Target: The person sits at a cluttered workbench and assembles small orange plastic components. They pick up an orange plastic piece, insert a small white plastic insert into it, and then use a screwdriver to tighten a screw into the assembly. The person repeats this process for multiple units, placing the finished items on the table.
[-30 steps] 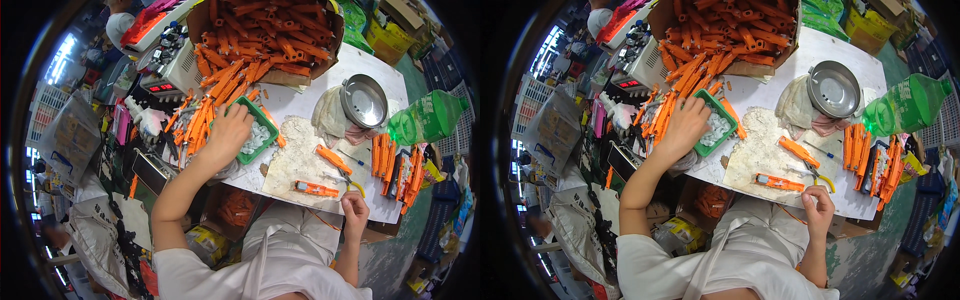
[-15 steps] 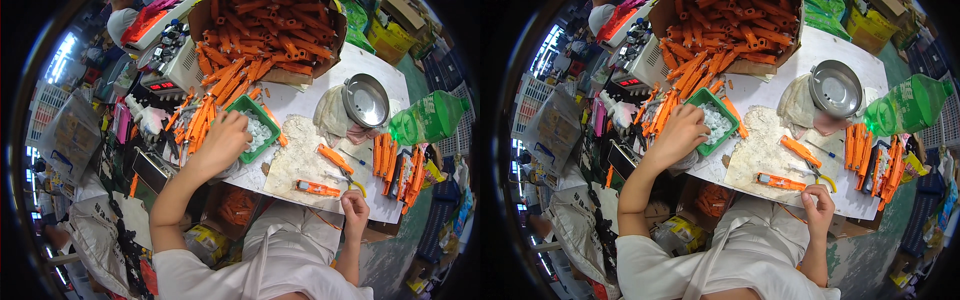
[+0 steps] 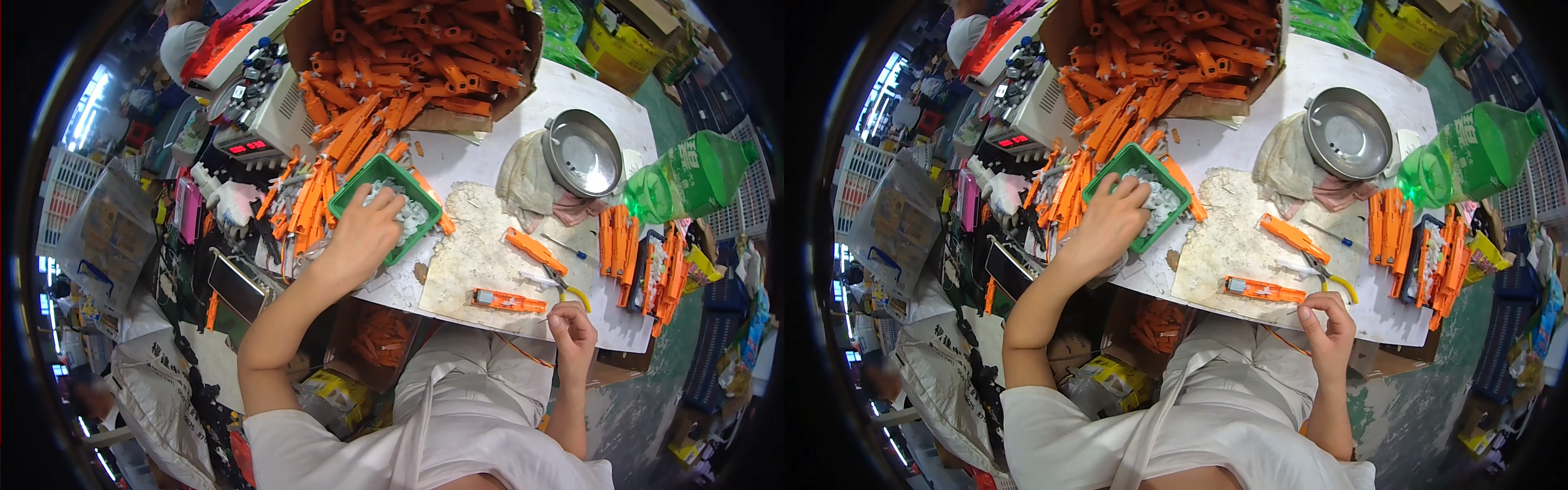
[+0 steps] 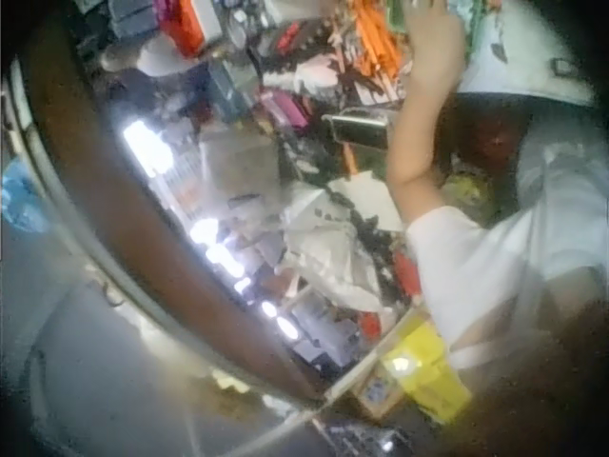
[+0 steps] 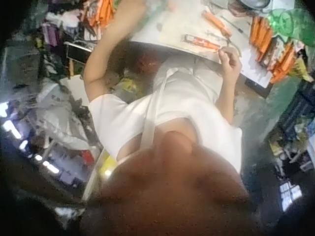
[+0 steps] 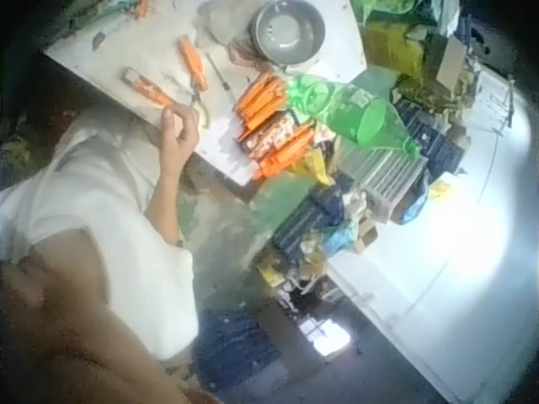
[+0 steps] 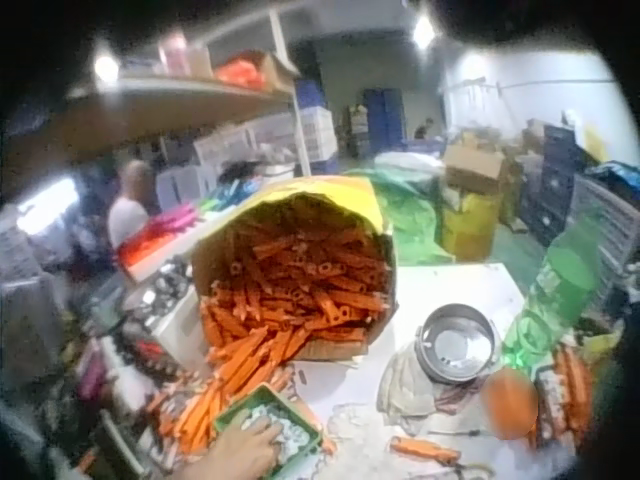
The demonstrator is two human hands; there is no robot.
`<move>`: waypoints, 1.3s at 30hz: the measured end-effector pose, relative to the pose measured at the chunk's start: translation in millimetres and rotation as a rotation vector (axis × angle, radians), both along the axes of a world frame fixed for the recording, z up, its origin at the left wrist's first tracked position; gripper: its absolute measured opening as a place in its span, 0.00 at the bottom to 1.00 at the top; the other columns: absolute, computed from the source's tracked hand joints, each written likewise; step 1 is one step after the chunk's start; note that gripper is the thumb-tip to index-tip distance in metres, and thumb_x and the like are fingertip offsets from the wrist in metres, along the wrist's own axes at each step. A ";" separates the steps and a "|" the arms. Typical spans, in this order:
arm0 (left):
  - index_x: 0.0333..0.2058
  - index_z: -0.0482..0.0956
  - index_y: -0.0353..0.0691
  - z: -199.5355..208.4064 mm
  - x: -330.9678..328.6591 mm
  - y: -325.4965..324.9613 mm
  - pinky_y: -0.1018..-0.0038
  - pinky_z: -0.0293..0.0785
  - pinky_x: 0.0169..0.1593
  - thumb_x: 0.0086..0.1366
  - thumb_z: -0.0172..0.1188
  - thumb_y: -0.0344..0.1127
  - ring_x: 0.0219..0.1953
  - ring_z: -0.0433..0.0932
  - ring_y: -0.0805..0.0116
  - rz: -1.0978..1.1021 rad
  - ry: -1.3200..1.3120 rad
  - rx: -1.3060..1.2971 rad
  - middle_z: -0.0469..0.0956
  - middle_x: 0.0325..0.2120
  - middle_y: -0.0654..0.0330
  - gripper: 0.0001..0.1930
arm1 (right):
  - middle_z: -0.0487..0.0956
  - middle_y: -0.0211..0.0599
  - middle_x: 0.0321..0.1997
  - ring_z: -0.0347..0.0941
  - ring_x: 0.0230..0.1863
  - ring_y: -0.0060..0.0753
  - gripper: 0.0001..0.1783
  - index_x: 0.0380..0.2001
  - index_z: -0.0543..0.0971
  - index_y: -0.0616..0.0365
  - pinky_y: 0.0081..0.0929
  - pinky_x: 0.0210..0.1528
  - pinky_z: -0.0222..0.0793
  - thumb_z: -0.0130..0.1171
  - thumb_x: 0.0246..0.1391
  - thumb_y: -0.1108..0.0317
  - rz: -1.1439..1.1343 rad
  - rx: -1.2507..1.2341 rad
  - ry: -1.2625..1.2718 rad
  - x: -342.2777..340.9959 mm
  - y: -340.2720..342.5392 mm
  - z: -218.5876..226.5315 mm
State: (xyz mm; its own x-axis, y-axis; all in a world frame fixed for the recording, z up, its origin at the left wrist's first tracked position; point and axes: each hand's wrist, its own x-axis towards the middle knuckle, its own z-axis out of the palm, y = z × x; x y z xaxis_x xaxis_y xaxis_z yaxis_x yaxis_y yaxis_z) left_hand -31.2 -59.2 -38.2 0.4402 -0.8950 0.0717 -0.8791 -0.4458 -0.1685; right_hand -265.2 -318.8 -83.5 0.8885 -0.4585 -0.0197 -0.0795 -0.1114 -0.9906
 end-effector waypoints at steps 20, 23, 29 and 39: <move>0.35 0.77 0.40 -33.9 -160.7 -99.9 0.78 0.66 0.47 0.64 0.57 0.34 0.39 0.70 0.78 0.387 2.297 -1.524 0.73 0.37 0.67 0.05 | 0.76 0.37 0.31 0.71 0.35 0.36 0.06 0.29 0.78 0.61 0.28 0.38 0.65 0.64 0.45 0.76 0.063 -0.484 -0.370 25.0 17.6 49.8; 0.35 0.77 0.40 -35.9 -160.9 -100.0 0.78 0.65 0.48 0.65 0.56 0.34 0.40 0.70 0.78 0.330 2.291 -1.504 0.71 0.41 0.67 0.05 | 0.76 0.37 0.31 0.71 0.34 0.37 0.07 0.30 0.78 0.60 0.28 0.35 0.65 0.65 0.45 0.75 0.043 -0.530 -0.377 21.1 17.3 46.9; 0.34 0.77 0.39 -35.7 -160.6 -97.3 0.78 0.65 0.48 0.65 0.56 0.33 0.40 0.70 0.79 0.333 2.240 -1.426 0.70 0.41 0.68 0.05 | 0.77 0.36 0.31 0.71 0.34 0.36 0.06 0.29 0.78 0.60 0.28 0.35 0.65 0.65 0.46 0.74 0.029 -0.545 -0.386 18.2 16.2 47.4; 0.35 0.77 0.38 -35.3 -162.9 -97.3 0.78 0.64 0.48 0.65 0.56 0.32 0.40 0.70 0.78 0.330 2.219 -1.436 0.70 0.40 0.67 0.05 | 0.77 0.36 0.31 0.71 0.34 0.37 0.07 0.29 0.79 0.60 0.29 0.36 0.65 0.66 0.44 0.73 0.045 -0.623 -0.385 17.8 15.0 45.4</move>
State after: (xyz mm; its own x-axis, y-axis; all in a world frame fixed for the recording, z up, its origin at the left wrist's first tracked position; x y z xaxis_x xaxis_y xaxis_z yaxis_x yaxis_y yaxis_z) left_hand -194.2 -156.6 -73.5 0.6790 -0.6944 -0.2383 0.6583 0.4322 0.6164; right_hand -247.4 -303.8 -38.1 0.7981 -0.2455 0.5503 0.2797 -0.6580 -0.6991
